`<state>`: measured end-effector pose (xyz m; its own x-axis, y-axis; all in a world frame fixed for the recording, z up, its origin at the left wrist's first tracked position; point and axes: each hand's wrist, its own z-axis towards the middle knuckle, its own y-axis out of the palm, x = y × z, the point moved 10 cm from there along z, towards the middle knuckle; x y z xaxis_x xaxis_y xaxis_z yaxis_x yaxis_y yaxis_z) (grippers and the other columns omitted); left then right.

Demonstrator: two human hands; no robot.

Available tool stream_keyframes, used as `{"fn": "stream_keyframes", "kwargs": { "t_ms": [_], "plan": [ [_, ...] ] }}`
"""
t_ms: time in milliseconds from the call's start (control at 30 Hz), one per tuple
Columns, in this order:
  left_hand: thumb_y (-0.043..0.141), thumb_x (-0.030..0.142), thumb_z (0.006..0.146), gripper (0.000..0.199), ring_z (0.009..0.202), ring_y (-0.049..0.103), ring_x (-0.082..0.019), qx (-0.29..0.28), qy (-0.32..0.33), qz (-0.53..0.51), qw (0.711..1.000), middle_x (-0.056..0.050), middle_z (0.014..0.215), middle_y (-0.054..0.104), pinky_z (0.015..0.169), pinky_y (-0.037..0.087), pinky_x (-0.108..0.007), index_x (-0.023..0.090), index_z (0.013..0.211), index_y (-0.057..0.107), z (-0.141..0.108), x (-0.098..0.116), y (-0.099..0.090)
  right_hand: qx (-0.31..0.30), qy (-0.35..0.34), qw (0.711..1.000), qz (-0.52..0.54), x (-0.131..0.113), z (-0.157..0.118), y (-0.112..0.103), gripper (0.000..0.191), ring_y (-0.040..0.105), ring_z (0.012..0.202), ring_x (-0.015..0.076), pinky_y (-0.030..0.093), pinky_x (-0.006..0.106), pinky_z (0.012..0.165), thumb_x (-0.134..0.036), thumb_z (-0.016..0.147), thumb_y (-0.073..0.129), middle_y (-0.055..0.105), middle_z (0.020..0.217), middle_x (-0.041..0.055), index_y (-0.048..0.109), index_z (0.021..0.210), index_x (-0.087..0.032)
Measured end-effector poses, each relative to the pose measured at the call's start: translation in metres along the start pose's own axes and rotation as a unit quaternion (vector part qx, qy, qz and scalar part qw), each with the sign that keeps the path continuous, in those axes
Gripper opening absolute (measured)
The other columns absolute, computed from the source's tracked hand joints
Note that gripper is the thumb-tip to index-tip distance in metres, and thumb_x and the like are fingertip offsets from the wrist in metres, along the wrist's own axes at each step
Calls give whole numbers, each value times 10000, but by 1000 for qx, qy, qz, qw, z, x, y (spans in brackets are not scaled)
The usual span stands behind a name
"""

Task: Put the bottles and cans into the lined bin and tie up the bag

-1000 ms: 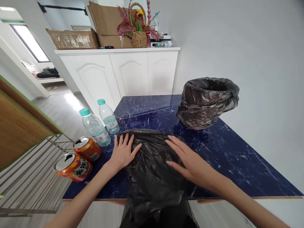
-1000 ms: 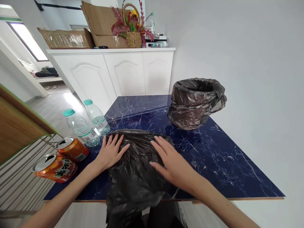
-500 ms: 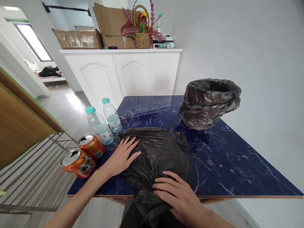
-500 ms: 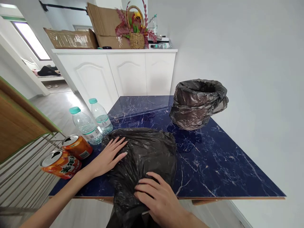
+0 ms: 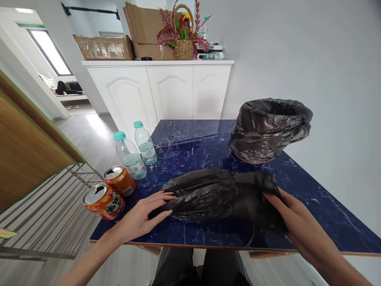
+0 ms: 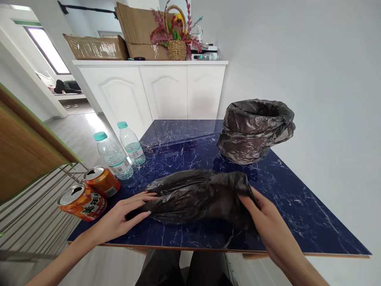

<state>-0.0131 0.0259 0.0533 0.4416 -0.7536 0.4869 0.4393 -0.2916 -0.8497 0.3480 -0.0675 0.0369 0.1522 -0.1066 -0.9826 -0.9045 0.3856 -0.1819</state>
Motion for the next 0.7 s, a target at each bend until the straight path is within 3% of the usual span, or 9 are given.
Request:
{"fn": "stream_keyframes", "kwargs": {
  "t_ms": [67,133,167,233,333,433,500,567,700],
  "plan": [
    [530,400,1110,327,1152,752,-241,44,-37,-18,998,-81,1188,795,1030,576,-325,190,1010,760,6,-4,-5,92,-105,987,-73,-36,-2,-2,720,634,1379,399,525,611,1160,-581,965,680,668,1491,163,549,1574,-221],
    [506,459,1106,448,846,747,-205,93,-106,-15,990,-35,888,773,782,578,-278,176,825,710,10,-14,-10,171,-283,926,-180,-85,-28,15,777,499,1514,394,400,664,1255,-431,980,696,503,1657,150,393,1673,-253],
    [486,488,1106,474,731,710,-186,115,-144,-13,983,-11,787,737,692,548,-270,177,819,699,11,-20,-12,165,-361,888,-233,-103,-43,37,765,420,1573,385,353,674,1282,-342,996,681,448,1700,131,360,1688,-276],
    [459,515,1108,431,651,686,-180,150,-199,-17,968,12,762,732,618,523,-273,182,1021,718,13,-27,-14,59,-474,819,-319,-117,-65,100,657,350,1619,347,283,673,1321,-216,1040,597,450,1710,84,402,1662,-296],
    [505,462,1100,463,966,779,-239,213,-175,28,961,-63,1134,799,850,613,-353,203,1483,527,21,-13,-26,-33,-468,780,-413,-102,-53,163,544,294,1642,364,245,683,1332,-322,1110,517,451,1713,112,454,1636,-196],
    [499,367,1118,495,1416,612,-268,200,-62,134,969,-111,1533,643,1198,479,-464,259,1598,443,36,17,-28,-77,-411,778,-469,-73,-9,191,581,289,1639,392,189,711,1330,-442,1146,401,417,1729,141,449,1656,-168],
    [464,365,1139,500,1535,499,-256,114,6,179,977,-75,1650,549,1289,379,-483,309,1635,429,46,26,-12,-120,-376,777,-490,-49,19,200,614,279,1643,395,149,715,1331,-486,1153,336,381,1745,144,422,1680,-182],
    [447,419,1147,556,1604,405,-257,25,40,202,978,-38,1708,478,1342,279,-515,346,1690,352,48,20,7,-167,-329,789,-491,-24,41,201,660,252,1653,384,153,699,1331,-558,1147,289,326,1769,134,394,1697,-209],
    [372,448,1165,605,1671,231,-268,-53,20,207,977,3,1761,361,1367,170,-557,376,1736,187,41,-16,30,-207,-263,818,-468,15,70,183,728,186,1676,320,174,641,1341,-650,1127,214,263,1793,111,344,1717,-243]
  ]
}}
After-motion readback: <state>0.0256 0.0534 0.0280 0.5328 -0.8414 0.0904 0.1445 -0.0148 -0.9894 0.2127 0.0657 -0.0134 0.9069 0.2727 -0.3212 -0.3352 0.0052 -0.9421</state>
